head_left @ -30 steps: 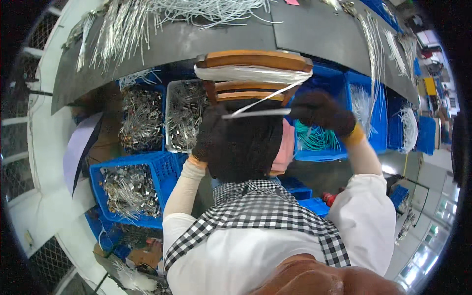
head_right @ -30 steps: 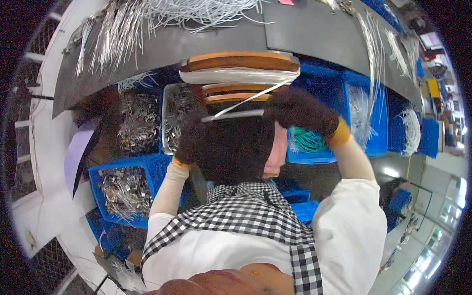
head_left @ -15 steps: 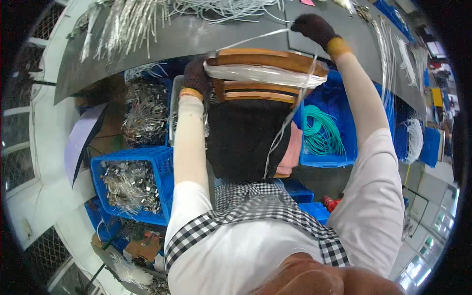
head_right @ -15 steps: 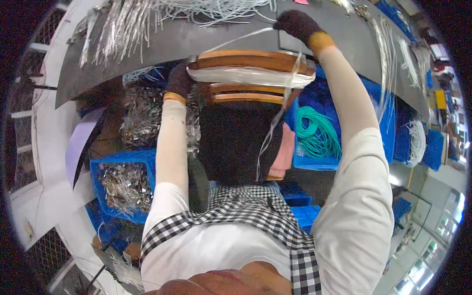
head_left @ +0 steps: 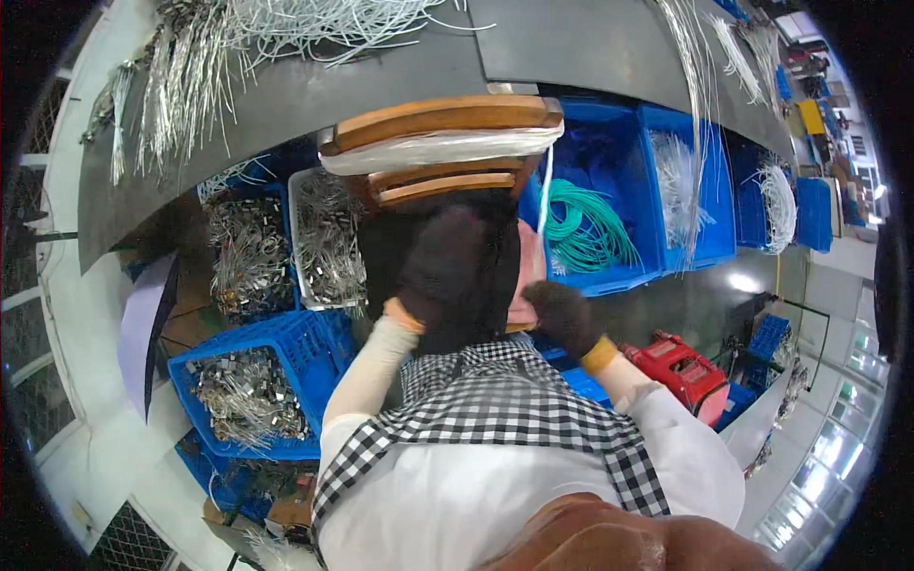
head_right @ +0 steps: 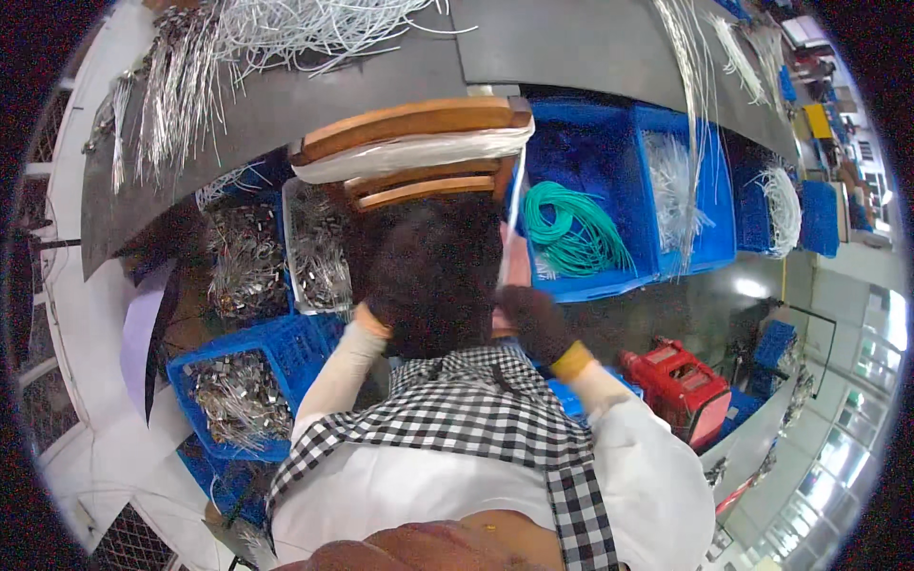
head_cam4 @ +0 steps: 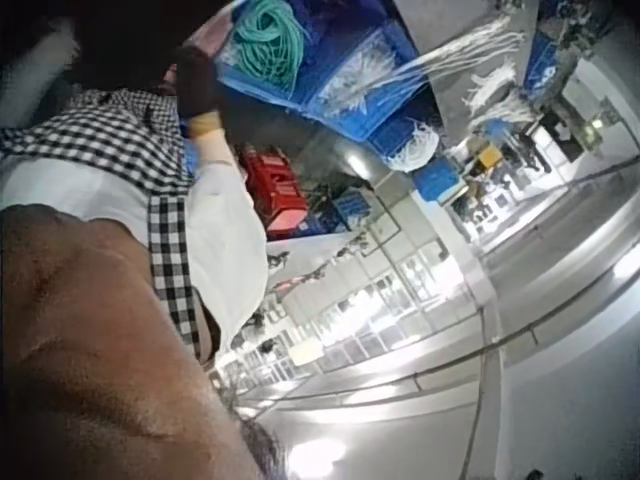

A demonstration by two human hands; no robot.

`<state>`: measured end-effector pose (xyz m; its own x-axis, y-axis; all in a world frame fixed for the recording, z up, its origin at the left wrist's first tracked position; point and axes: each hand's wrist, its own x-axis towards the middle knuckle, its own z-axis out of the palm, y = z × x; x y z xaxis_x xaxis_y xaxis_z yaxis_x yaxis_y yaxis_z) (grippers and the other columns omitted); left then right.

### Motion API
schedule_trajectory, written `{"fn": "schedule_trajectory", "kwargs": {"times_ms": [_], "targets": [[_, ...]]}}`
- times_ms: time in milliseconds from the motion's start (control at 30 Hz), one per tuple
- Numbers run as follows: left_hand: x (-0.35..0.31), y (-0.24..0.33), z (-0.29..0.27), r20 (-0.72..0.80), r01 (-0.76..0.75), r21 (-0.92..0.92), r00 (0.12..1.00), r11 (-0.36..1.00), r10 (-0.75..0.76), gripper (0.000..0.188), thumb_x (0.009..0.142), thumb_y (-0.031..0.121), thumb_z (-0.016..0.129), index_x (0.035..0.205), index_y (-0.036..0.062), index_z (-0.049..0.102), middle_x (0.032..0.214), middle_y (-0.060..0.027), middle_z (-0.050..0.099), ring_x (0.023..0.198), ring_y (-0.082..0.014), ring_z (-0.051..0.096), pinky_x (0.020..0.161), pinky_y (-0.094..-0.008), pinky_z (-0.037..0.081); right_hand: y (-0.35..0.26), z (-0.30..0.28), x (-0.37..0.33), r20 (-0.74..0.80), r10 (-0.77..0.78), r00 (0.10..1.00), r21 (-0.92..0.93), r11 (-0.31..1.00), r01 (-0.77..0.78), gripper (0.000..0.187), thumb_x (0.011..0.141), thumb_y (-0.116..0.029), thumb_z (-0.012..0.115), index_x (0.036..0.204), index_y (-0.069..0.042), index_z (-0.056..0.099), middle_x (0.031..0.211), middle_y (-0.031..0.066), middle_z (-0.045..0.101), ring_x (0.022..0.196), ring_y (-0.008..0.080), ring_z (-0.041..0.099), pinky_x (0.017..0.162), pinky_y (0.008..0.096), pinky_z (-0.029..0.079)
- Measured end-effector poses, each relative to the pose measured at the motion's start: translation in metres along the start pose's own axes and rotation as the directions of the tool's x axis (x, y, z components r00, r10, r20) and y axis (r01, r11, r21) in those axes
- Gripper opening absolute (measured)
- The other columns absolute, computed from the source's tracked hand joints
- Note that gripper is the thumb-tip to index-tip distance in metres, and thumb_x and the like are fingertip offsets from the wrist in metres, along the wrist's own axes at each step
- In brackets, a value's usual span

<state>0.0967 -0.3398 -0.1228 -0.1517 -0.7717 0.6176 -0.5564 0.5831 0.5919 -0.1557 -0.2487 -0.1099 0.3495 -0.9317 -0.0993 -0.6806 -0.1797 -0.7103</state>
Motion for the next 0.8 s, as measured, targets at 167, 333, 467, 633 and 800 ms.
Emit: {"fn": "schedule_trajectory", "kwargs": {"times_ms": [167,333,467,633,800], "targets": [[-0.008,0.013,-0.002,0.457,-0.064,-0.400,0.851,0.914,0.259,0.035,0.081,0.012,0.064,0.115,0.0032,0.060,0.108,-0.0152,0.063,0.104,-0.0332,0.058,0.093,-0.0444,0.045,-0.084,-0.052,0.051,0.515,-0.191,0.836,0.069,0.981,0.182,0.020,0.089,-0.026,0.062,0.093,-0.008,0.069,0.080,0.0169,0.064,0.074,0.0278,0.065,0.064,0.0380,0.050],[-0.036,-0.038,-0.090,0.132,0.523,-0.360,0.848,0.773,-0.513,0.028,0.083,0.007,0.062,0.111,0.0038,0.061,0.097,-0.0156,0.065,0.089,-0.0305,0.063,0.082,-0.0395,0.050,-0.083,-0.155,0.118,0.634,0.267,0.726,-0.079,0.956,-0.282,0.025,0.087,-0.028,0.068,0.097,-0.005,0.068,0.074,0.0070,0.066,0.072,0.0123,0.062,0.064,0.0288,0.050],[-0.017,-0.113,-0.107,-0.113,0.371,0.121,0.927,0.921,-0.359,0.025,0.086,0.006,0.057,0.111,0.0034,0.061,0.098,-0.0194,0.064,0.088,-0.0341,0.062,0.074,-0.0430,0.051,-0.090,-0.168,0.233,0.340,-0.107,0.934,0.052,0.994,0.094,0.020,0.089,-0.022,0.061,0.096,-0.005,0.069,0.072,0.0003,0.062,0.059,0.0059,0.050,0.053,0.0244,0.044],[0.035,-0.201,-0.093,-0.329,0.360,-0.173,0.856,0.917,-0.398,0.025,0.080,0.009,0.063,0.104,0.0069,0.066,0.095,-0.0179,0.066,0.090,-0.0345,0.062,0.084,-0.0380,0.048,-0.093,-0.141,0.379,0.138,-0.324,0.936,0.082,0.945,0.315,0.023,0.089,-0.026,0.062,0.100,-0.008,0.070,0.068,-0.0018,0.057,0.056,0.0066,0.048,0.051,0.0228,0.041],[0.073,-0.223,-0.095,0.197,0.144,0.408,0.950,0.902,-0.241,0.027,0.078,0.011,0.062,0.105,0.0075,0.066,0.107,-0.0169,0.066,0.100,-0.0310,0.063,0.086,-0.0395,0.049,0.003,-0.173,0.399,0.073,0.072,0.995,-0.085,0.994,-0.066,0.023,0.083,-0.027,0.064,0.097,-0.010,0.070,0.070,0.0021,0.061,0.057,0.0125,0.054,0.052,0.0289,0.045]]}}
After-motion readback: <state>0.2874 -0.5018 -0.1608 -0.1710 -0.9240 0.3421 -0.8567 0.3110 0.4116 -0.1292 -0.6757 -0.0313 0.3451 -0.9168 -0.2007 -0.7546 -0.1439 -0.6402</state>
